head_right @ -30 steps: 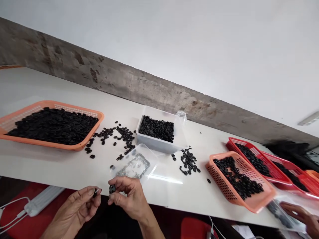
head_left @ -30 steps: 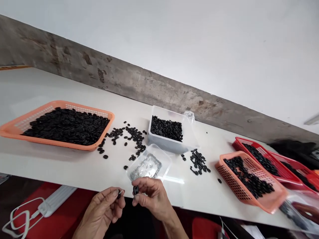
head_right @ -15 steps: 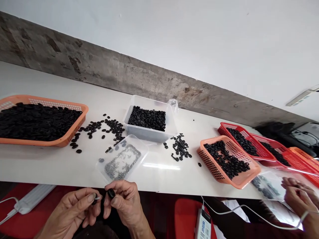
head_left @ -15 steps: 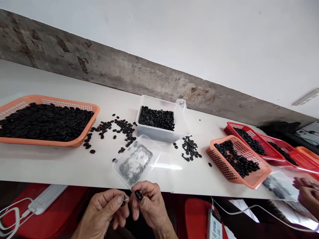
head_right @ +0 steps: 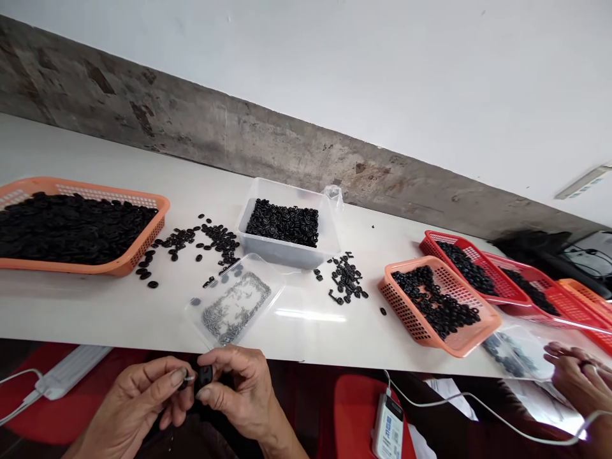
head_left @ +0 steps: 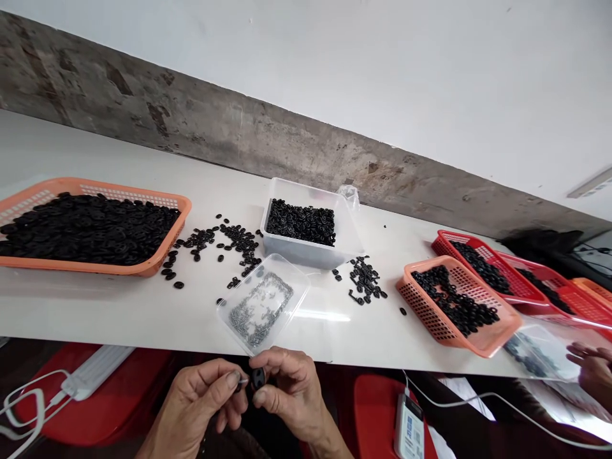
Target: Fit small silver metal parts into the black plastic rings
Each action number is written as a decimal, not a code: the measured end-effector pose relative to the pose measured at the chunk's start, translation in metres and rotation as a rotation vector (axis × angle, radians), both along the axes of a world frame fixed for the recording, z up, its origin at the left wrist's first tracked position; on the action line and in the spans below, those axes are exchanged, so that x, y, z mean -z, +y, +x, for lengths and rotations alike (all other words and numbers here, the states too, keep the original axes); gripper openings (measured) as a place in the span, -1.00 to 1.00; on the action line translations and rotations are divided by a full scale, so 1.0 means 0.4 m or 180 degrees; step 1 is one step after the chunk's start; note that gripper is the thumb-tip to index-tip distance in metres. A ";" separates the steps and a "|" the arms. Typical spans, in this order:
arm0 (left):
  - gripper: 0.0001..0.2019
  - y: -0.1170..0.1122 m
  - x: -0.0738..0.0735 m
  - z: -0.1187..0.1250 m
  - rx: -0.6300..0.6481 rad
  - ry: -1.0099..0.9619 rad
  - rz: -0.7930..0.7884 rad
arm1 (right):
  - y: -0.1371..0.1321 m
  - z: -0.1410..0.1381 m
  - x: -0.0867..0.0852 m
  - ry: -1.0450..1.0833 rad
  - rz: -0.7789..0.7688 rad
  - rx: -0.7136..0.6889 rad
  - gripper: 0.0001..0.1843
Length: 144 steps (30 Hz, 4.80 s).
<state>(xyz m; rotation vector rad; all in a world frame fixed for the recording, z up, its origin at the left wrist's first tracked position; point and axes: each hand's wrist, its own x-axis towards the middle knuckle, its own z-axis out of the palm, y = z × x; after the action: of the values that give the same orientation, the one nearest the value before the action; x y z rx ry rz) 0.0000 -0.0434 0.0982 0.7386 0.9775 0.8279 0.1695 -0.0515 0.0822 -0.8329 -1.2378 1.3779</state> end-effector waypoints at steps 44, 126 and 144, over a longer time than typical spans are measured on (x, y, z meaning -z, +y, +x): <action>-0.68 0.005 0.028 -0.015 0.0220 0.0292 0.0281 | 0.015 -0.013 -0.043 -0.1118 0.0519 -0.0122 -0.70; -0.88 -0.003 0.065 0.001 -0.0251 -0.0467 -0.0212 | 0.005 -0.040 -0.030 -0.2729 0.0770 0.0024 -0.59; -0.70 -0.008 0.026 0.002 -0.0130 -0.0521 -0.0197 | 0.004 -0.025 -0.018 -0.1925 0.1072 0.0078 -0.59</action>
<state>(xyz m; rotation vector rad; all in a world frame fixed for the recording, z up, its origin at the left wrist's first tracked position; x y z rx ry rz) 0.0009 -0.0468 0.0879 0.5897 0.8699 0.8758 0.1596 -0.0499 0.0893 -1.0535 -1.8519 0.8755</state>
